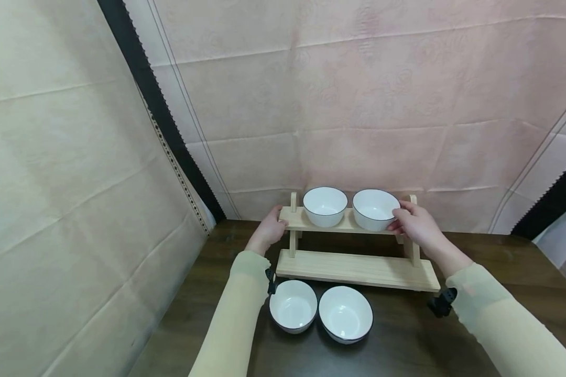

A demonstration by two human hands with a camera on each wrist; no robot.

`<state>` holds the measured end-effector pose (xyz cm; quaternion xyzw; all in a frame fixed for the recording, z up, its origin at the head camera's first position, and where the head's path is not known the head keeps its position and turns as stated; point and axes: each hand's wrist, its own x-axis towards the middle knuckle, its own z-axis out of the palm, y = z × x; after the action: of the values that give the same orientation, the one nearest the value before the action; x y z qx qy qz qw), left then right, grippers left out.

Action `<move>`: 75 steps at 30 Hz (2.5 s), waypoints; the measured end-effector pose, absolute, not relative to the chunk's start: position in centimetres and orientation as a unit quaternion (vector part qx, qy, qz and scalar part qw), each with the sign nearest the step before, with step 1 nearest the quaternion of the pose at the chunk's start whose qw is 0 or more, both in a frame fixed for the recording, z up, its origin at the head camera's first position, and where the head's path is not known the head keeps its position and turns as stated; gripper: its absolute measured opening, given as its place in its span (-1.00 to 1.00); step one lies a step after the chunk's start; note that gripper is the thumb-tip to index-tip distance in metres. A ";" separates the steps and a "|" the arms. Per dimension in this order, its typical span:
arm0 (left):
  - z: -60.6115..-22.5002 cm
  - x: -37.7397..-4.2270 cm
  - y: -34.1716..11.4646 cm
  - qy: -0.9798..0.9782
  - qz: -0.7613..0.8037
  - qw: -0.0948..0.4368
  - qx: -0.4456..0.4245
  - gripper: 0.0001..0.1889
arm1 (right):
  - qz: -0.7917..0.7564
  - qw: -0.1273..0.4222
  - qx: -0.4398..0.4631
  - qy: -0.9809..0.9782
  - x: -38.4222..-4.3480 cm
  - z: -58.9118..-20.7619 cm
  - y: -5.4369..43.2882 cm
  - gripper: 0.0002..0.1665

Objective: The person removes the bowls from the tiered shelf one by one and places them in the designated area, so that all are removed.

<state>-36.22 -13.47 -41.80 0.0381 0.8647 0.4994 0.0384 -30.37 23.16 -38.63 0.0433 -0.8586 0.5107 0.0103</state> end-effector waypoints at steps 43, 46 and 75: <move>-42.2 -36.4 -13.8 0.870 0.491 0.035 0.033 -0.37 | 0.562 0.001 0.054 -0.825 -27.7 -40.0 24.0 -0.41; -42.3 -36.3 -13.8 0.866 0.497 0.036 0.033 -0.38 | 0.577 -0.014 0.051 -0.815 -26.9 -40.3 24.3 -0.37; -42.7 -36.8 -14.3 0.857 0.513 0.038 0.041 -0.37 | 0.595 -0.069 0.093 -0.795 -18.2 -47.3 29.6 -0.37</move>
<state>-36.78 -14.27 -42.66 0.0409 0.8567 0.5127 0.0384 -18.24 29.59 -47.32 0.0929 -0.7954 0.5949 -0.0690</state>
